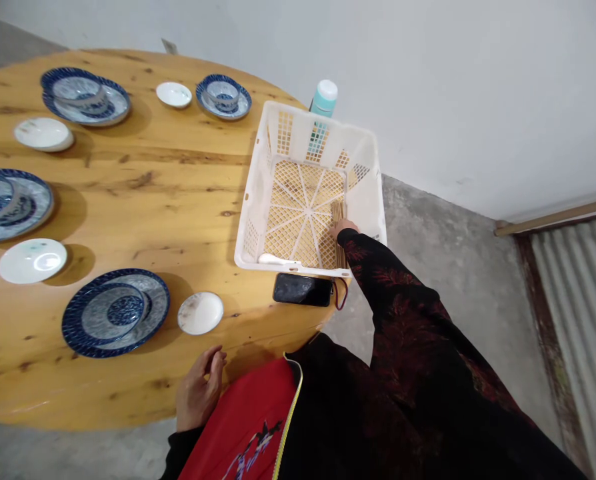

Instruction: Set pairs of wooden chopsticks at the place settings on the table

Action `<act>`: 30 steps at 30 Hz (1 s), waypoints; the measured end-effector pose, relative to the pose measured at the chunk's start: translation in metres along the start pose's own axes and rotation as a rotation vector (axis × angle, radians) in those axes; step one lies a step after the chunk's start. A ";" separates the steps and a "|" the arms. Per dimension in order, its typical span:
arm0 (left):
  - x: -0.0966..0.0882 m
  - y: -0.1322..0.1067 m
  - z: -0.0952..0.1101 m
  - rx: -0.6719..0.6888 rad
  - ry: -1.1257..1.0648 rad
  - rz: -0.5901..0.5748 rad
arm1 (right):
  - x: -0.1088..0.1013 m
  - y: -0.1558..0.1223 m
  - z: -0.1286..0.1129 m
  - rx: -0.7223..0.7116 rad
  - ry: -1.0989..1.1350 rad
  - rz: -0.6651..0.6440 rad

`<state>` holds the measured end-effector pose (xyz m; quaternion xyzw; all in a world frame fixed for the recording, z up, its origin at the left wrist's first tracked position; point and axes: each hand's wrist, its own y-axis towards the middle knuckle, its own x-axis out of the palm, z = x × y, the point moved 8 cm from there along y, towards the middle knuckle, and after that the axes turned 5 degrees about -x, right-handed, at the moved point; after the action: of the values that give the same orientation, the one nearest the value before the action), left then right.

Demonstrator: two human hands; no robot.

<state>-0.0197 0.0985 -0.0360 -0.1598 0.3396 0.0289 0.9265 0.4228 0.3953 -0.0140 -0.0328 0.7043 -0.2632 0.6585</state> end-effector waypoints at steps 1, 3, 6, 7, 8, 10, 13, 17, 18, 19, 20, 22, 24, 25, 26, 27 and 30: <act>0.000 0.000 0.000 0.003 0.003 0.001 | 0.001 -0.001 0.001 0.021 -0.002 -0.001; -0.001 0.001 0.000 0.008 0.009 0.003 | 0.002 -0.003 -0.001 0.032 -0.021 -0.007; -0.001 0.001 0.001 0.018 0.017 0.000 | 0.004 -0.009 -0.013 -0.048 -0.128 -0.011; -0.001 0.001 0.002 0.022 0.017 -0.001 | 0.003 -0.011 -0.018 -0.083 -0.177 -0.005; -0.001 0.002 0.002 0.025 0.016 -0.001 | 0.002 -0.013 -0.023 -0.113 -0.220 0.004; 0.000 0.002 0.002 0.030 0.010 0.001 | 0.001 -0.016 -0.030 -0.136 -0.263 0.015; 0.000 0.002 0.002 0.029 0.005 0.010 | 0.001 -0.019 -0.035 -0.131 -0.259 -0.018; -0.005 -0.004 0.012 0.048 0.018 0.045 | 0.004 -0.021 -0.037 -0.135 -0.236 -0.055; -0.007 -0.006 0.016 0.053 0.029 0.058 | 0.005 -0.020 -0.036 -0.123 -0.232 -0.054; -0.009 -0.008 0.019 0.055 0.043 0.077 | 0.006 -0.019 -0.034 -0.107 -0.237 -0.052; -0.010 -0.010 0.022 0.055 0.057 0.092 | 0.008 -0.018 -0.032 -0.106 -0.246 -0.049; -0.011 -0.014 0.024 0.044 0.075 0.122 | 0.011 -0.012 -0.031 -0.128 -0.253 -0.039; -0.012 -0.018 0.023 0.027 0.082 0.155 | 0.014 -0.006 -0.027 -0.123 -0.243 -0.028; -0.012 -0.020 0.022 0.018 0.083 0.168 | 0.015 -0.003 -0.024 -0.111 -0.239 -0.025; -0.011 -0.022 0.020 0.008 0.081 0.176 | 0.016 0.000 -0.022 -0.095 -0.231 -0.025; -0.011 -0.025 0.018 -0.001 0.078 0.180 | 0.015 0.001 -0.021 -0.083 -0.222 -0.023; -0.010 -0.030 0.015 -0.026 0.063 0.173 | 0.013 0.002 -0.024 -0.062 -0.189 -0.021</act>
<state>-0.0129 0.0753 -0.0106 -0.1426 0.3807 0.1083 0.9072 0.3990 0.3993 -0.0267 -0.0854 0.6463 -0.2439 0.7180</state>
